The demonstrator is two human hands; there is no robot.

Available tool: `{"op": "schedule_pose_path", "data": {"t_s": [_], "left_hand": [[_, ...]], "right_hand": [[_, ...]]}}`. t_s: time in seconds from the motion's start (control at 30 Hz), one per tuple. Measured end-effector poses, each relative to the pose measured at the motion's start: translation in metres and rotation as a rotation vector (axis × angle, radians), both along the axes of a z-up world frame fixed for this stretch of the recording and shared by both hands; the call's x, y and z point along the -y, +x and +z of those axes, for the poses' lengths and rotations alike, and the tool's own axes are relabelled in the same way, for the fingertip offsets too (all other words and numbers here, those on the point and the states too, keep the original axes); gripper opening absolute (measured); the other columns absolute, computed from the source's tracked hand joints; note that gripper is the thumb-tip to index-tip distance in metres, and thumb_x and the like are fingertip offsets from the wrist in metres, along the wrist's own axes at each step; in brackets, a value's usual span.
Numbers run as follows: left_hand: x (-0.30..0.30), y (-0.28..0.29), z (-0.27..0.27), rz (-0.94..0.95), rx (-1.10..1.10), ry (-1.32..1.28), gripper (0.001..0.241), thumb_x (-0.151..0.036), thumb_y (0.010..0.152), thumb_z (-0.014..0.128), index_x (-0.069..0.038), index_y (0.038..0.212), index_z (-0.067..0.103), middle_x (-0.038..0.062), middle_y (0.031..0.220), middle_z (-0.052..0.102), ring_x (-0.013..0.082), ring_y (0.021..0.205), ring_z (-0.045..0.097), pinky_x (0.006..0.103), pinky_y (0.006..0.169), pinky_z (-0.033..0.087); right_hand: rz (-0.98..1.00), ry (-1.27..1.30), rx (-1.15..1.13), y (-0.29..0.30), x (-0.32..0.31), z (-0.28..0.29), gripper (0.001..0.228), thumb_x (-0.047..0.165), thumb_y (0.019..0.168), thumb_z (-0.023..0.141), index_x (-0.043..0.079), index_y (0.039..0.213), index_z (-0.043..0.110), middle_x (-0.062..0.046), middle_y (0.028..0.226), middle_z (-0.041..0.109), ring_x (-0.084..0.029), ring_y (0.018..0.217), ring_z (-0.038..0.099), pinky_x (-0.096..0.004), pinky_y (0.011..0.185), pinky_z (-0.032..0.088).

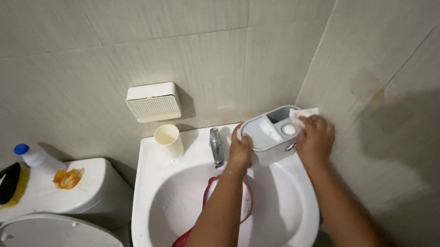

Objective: The person washes a red plastic scoop and a white cup in a bathroom sink using running water and a sponge. They also handle a small blue packet and a wall-mounted soap dispenser during the process.

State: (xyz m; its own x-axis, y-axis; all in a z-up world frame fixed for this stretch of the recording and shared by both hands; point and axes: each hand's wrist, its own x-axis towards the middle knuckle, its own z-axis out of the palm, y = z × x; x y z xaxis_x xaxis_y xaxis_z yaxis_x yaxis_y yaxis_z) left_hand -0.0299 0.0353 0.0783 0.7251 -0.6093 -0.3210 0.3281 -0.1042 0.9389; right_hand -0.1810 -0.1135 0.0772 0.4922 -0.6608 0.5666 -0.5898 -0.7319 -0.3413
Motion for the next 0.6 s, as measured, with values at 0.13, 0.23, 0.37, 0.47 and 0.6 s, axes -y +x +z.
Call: {"op": "schedule_pose_path", "data": {"t_s": [0.13, 0.23, 0.37, 0.47, 0.6], "left_hand": [[-0.003, -0.001, 0.011, -0.018, -0.014, 0.037, 0.05, -0.029, 0.102, 0.041, -0.032, 0.152, 0.039, 0.005, 0.082, 0.058, 0.0146, 0.056, 0.046, 0.0316, 0.041, 0.037], [-0.002, -0.002, 0.002, 0.001, -0.031, 0.065, 0.048, -0.027, 0.105, 0.041, -0.032, 0.152, 0.041, 0.003, 0.089, 0.064, 0.0124, 0.055, 0.043, 0.0292, 0.042, 0.036], [0.006, 0.003, -0.048, 0.024, 0.27, -0.104, 0.044, -0.02, 0.106, 0.044, -0.021, 0.15, 0.047, 0.016, 0.111, 0.064, 0.0219, 0.088, 0.057, 0.037, 0.074, 0.046], [-0.009, -0.008, -0.021, 0.01, 0.347, -0.062, 0.045, -0.018, 0.105, 0.042, -0.018, 0.15, 0.045, 0.017, 0.128, 0.064, 0.0261, 0.115, 0.063, 0.0383, 0.101, 0.048], [-0.011, -0.01, -0.012, 0.016, 0.389, 0.043, 0.045, -0.017, 0.103, 0.042, -0.017, 0.148, 0.046, 0.018, 0.126, 0.063, 0.0273, 0.116, 0.062, 0.0374, 0.102, 0.046]], "right_hand": [[-0.069, -0.132, -0.193, 0.024, 0.001, 0.028, 0.037, 0.017, 0.089, 0.071, 0.015, 0.126, 0.071, -0.013, 0.135, 0.062, -0.033, 0.123, 0.052, -0.051, 0.106, 0.039], [-0.052, 0.0, -0.302, 0.043, -0.018, 0.048, 0.033, 0.02, 0.085, 0.072, 0.018, 0.118, 0.075, -0.008, 0.131, 0.063, -0.029, 0.125, 0.051, -0.051, 0.109, 0.037], [0.175, -0.049, -0.394, 0.045, -0.002, 0.047, 0.029, 0.029, 0.088, 0.068, 0.013, 0.11, 0.078, -0.005, 0.123, 0.07, -0.028, 0.122, 0.055, -0.05, 0.11, 0.037], [0.315, -0.076, -0.422, 0.041, 0.02, 0.041, 0.031, 0.032, 0.084, 0.068, 0.01, 0.103, 0.078, -0.008, 0.111, 0.073, -0.031, 0.114, 0.058, -0.052, 0.103, 0.038], [0.306, -0.081, -0.435, 0.031, 0.008, 0.054, 0.022, 0.025, 0.085, 0.068, 0.006, 0.092, 0.076, -0.01, 0.102, 0.074, -0.034, 0.108, 0.06, -0.052, 0.1, 0.041]]}}
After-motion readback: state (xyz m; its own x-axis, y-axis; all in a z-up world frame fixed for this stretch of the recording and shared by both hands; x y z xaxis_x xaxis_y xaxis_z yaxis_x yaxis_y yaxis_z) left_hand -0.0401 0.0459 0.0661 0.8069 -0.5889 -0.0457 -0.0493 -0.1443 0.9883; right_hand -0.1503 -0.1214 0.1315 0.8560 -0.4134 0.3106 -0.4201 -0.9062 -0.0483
